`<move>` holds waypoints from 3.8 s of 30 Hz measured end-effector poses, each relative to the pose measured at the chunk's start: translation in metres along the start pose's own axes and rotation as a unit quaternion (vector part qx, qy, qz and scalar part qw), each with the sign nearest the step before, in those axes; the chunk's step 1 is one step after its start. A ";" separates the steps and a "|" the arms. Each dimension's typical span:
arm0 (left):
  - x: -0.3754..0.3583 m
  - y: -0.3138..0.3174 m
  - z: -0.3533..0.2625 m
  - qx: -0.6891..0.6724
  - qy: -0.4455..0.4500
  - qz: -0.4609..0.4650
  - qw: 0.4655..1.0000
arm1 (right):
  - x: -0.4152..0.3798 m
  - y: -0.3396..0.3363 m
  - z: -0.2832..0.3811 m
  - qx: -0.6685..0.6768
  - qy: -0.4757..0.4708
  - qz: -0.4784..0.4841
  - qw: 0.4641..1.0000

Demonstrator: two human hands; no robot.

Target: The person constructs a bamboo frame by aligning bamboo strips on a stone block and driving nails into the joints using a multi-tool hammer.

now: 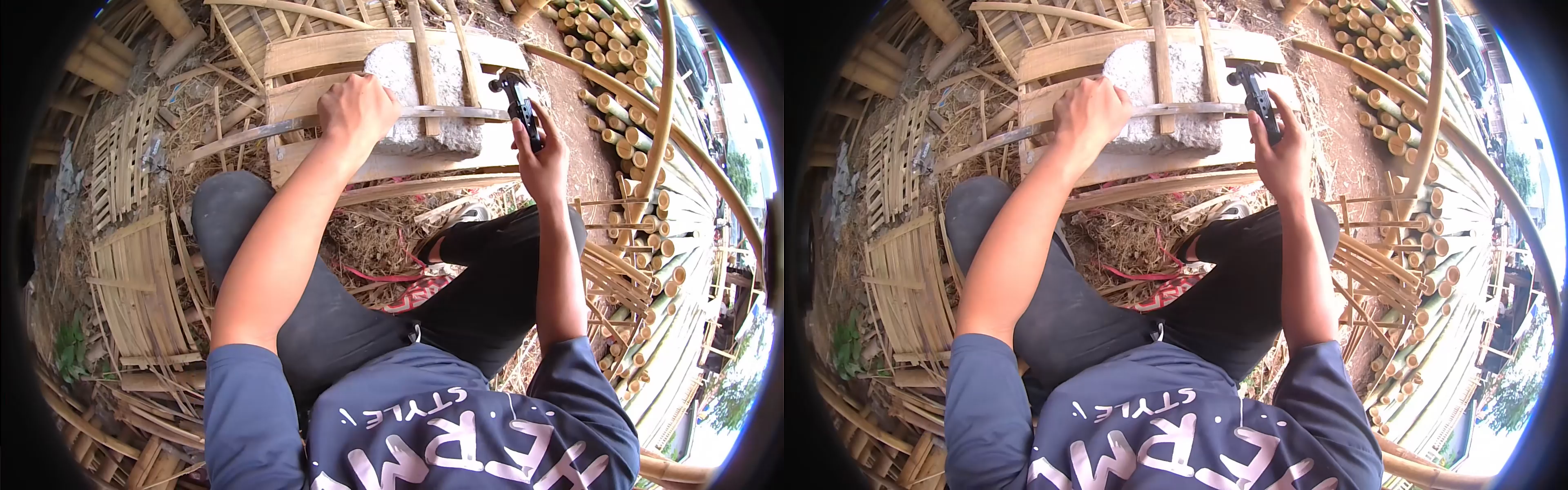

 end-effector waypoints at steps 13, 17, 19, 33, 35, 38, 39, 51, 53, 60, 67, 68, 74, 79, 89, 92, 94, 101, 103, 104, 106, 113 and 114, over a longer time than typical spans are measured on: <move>0.002 0.003 0.001 0.020 0.027 -0.030 0.999 | 0.006 0.013 0.024 -0.014 -0.053 -0.026 0.998; 0.001 -0.002 0.001 0.009 0.019 -0.024 1.000 | 0.020 0.008 0.046 -0.100 -0.082 -0.072 0.989; 0.000 -0.005 -0.001 0.008 0.038 -0.046 0.998 | 0.033 0.013 0.055 -0.143 -0.124 -0.092 0.978; -0.005 -0.014 -0.010 0.030 0.103 -0.095 0.990 | 0.071 0.085 0.059 -0.286 -0.239 -0.029 0.928; -0.022 -0.031 -0.022 0.014 0.189 -0.172 0.967 | 0.069 0.083 0.058 -0.274 -0.243 -0.037 0.930; -0.075 -0.080 -0.038 -0.043 0.347 -0.312 0.883 | 0.068 0.083 0.052 -0.240 -0.241 -0.054 0.939; -0.078 -0.087 -0.031 -0.040 0.338 -0.326 0.882 | 0.069 0.084 0.051 -0.227 -0.240 -0.061 0.942; -0.059 -0.093 0.094 -0.134 0.191 -0.184 0.955 | 0.066 0.086 0.053 -0.245 -0.231 -0.066 0.939; -0.062 -0.095 0.096 -0.156 0.208 -0.205 0.943 | 0.070 0.090 0.049 -0.238 -0.239 -0.069 0.939; -0.055 -0.120 0.124 -0.216 0.168 -0.241 0.931 | 0.071 0.093 0.053 -0.233 -0.238 -0.059 0.941; -0.041 -0.170 0.227 -0.055 -0.057 -0.187 0.979 | 0.073 0.094 0.050 -0.241 -0.231 -0.045 0.942; -0.043 -0.173 0.271 0.026 -0.139 -0.162 0.977 | 0.072 0.094 0.051 -0.237 -0.236 -0.051 0.941; -0.062 -0.185 0.265 0.108 -0.123 -0.280 0.946 | 0.071 0.094 0.050 -0.226 -0.246 -0.055 0.941; -0.088 -0.096 0.101 0.011 0.212 -0.167 0.963 | 0.075 0.099 0.039 -0.215 -0.273 -0.063 0.936; -0.069 -0.079 0.067 0.005 0.286 -0.158 0.945 | 0.074 0.099 0.043 -0.178 -0.273 -0.076 0.943; -0.069 -0.078 0.066 -0.011 0.287 -0.184 0.940 | 0.074 0.100 0.040 -0.184 -0.285 -0.076 0.938; -0.067 -0.073 0.069 -0.013 0.292 -0.183 0.939 | 0.074 0.101 0.040 -0.184 -0.281 -0.076 0.939; -0.064 -0.071 0.073 -0.032 0.301 -0.177 0.936 | 0.074 0.100 0.042 -0.196 -0.276 -0.068 0.939; -0.064 -0.079 0.072 -0.055 0.295 -0.177 0.937 | 0.073 0.099 0.045 -0.199 -0.279 -0.072 0.937; -0.065 -0.084 0.072 -0.066 0.291 -0.177 0.938 | 0.073 0.099 0.044 -0.199 -0.278 -0.073 0.937; -0.065 -0.091 0.077 -0.059 0.282 -0.176 0.941 | 0.074 0.099 0.042 -0.197 -0.275 -0.076 0.938; -0.064 -0.102 0.093 -0.062 0.258 -0.164 0.950 | 0.074 0.100 0.042 -0.175 -0.256 -0.063 0.949; -0.065 -0.105 0.094 -0.054 0.256 -0.162 0.952 | 0.074 0.101 0.041 -0.179 -0.252 -0.065 0.949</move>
Point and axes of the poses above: each hand's wrist, its own x-axis towards the middle knuckle, its own y-axis out of the palm, z = x × y, the point moved 9 cm from there along x, towards the middle knuckle, and after that the axes turned 12 degrees about -y, right-handed, at the moved point
